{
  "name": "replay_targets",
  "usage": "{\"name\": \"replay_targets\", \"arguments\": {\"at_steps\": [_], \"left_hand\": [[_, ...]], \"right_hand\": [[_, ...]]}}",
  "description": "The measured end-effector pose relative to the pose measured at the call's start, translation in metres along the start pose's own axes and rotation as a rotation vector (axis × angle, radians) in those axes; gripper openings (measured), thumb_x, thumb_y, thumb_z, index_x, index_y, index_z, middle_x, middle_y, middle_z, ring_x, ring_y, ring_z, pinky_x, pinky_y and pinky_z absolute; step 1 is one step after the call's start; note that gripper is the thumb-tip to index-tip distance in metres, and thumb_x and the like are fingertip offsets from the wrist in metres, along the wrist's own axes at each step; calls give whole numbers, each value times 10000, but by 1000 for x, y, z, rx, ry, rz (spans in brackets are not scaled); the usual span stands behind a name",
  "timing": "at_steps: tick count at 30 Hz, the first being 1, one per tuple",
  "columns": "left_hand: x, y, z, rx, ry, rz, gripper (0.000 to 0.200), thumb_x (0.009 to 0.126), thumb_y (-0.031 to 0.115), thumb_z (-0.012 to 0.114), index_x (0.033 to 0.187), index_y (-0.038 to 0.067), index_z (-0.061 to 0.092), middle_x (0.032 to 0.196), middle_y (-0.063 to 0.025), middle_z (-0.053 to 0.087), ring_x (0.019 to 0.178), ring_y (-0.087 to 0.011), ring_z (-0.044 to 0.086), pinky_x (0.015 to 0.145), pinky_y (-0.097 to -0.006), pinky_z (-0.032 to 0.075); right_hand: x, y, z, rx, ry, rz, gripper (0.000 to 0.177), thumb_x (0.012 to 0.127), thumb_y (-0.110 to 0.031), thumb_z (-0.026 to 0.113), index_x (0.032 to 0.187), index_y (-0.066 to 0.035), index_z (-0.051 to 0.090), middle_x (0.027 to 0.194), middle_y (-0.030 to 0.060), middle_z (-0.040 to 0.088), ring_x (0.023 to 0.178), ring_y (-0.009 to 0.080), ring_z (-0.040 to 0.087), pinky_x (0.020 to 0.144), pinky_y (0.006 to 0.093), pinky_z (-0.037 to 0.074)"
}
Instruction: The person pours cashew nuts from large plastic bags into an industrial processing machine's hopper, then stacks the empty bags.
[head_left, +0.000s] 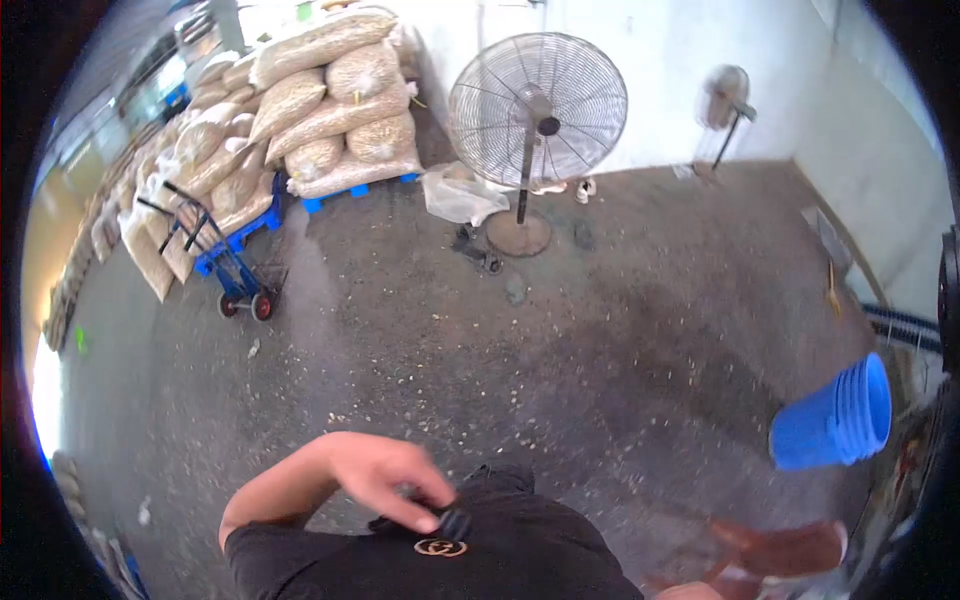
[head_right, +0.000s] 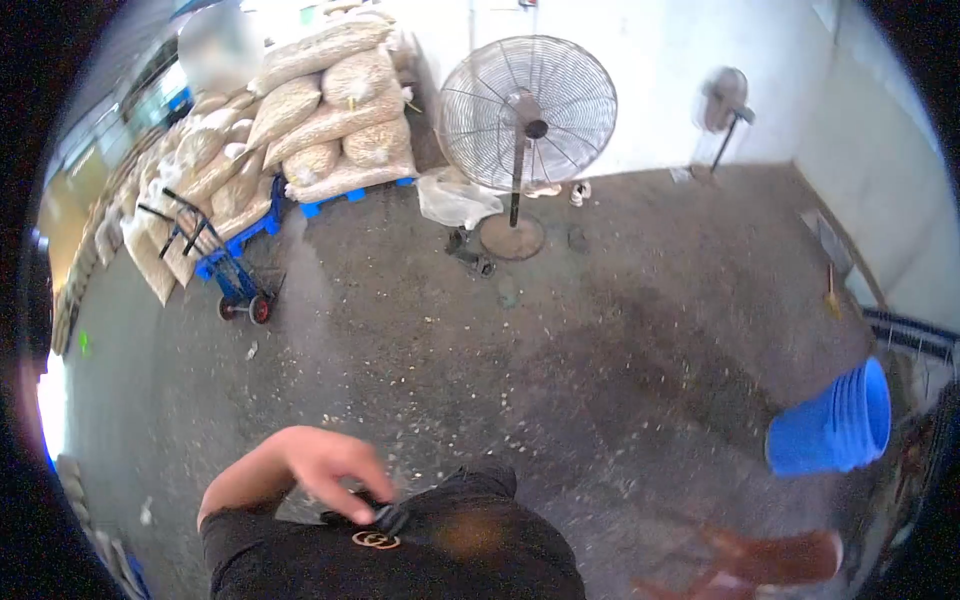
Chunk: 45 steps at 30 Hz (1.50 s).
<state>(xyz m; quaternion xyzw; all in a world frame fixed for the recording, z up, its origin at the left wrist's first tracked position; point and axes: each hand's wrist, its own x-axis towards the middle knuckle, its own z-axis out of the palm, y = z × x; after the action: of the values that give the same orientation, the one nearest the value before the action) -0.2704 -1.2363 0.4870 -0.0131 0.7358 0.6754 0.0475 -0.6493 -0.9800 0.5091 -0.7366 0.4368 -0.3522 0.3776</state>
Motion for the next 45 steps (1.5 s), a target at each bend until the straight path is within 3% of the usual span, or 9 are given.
{"name": "replay_targets", "arguments": {"at_steps": [9, 15, 18, 21, 27, 32, 39, 42, 45], "left_hand": [[52, 40, -71, 352, 307, 257, 253, 868, 146, 654, 940, -83, 573, 718, -177, 573, 613, -355, 567, 523, -381, 440], [159, -15, -223, 195, -32, 559, 298, 896, 241, 616, 867, -53, 576, 705, -148, 574, 603, -338, 564, 541, -415, 415], [213, -31, -283, -36, 59, 642, 439, 909, 393, 555, 871, -43, 587, 719, -102, 591, 614, -288, 575, 568, -377, 417], [255, -48, -318, -156, 60, 502, 426, 912, 385, 550, 893, -38, 599, 733, -87, 596, 635, -243, 587, 596, -363, 431], [315, -58, -380, -198, 264, 492, 564, 846, 519, 613, 909, -40, 570, 747, -68, 541, 636, -209, 542, 586, -316, 424], [330, 6, -391, 88, 538, 422, 563, 740, 499, 740, 884, -8, 542, 798, -64, 531, 661, -175, 543, 545, -298, 419], [369, 35, -331, 156, 1163, 20, 313, 852, 263, 668, 835, -4, 505, 723, -91, 530, 644, -246, 553, 548, -340, 413], [395, 38, -306, 56, 1419, -55, 236, 888, 204, 617, 834, 3, 506, 678, -72, 518, 611, -218, 539, 525, -324, 397], [410, 28, -290, -40, 1677, -54, 188, 923, 176, 565, 831, 22, 509, 611, -17, 490, 543, -106, 506, 468, -269, 376]], "right_hand": [[176, 71, -184, 84, -597, -140, 166, 786, -57, 618, 930, 22, 597, 686, 188, 560, 549, 350, 557, 442, 442, 410], [234, 131, -243, 253, -316, -462, 250, 793, -107, 632, 1019, -17, 575, 600, 151, 517, 492, 276, 536, 421, 388, 379], [285, 212, -277, 272, -531, -162, 122, 829, -130, 589, 812, -10, 576, 649, 88, 563, 604, 204, 580, 545, 322, 418], [333, 292, -283, 519, -549, 65, 402, 902, -355, 571, 715, 0, 590, 651, 67, 595, 606, 159, 581, 556, 284, 426], [458, 359, -318, 666, -884, -148, 347, 856, -344, 650, 799, -3, 619, 669, 55, 595, 597, 135, 564, 536, 275, 420], [541, 377, -351, 971, -1009, -574, 323, 848, -184, 612, 1100, 7, 547, 553, 117, 440, 419, 218, 402, 401, 336, 287], [630, 322, -359, 1065, -1615, -563, 476, 790, -418, 692, 790, 40, 562, 616, 160, 473, 467, 247, 447, 427, 335, 312], [651, 310, -345, 440, -1846, -752, 761, 778, -542, 669, 1255, 21, 481, 706, 147, 551, 547, 281, 526, 478, 346, 385], [648, 285, -321, 242, -1942, -421, 356, 704, -203, 828, 934, -23, 625, 649, 8, 558, 583, 61, 498, 529, 228, 402]]}}
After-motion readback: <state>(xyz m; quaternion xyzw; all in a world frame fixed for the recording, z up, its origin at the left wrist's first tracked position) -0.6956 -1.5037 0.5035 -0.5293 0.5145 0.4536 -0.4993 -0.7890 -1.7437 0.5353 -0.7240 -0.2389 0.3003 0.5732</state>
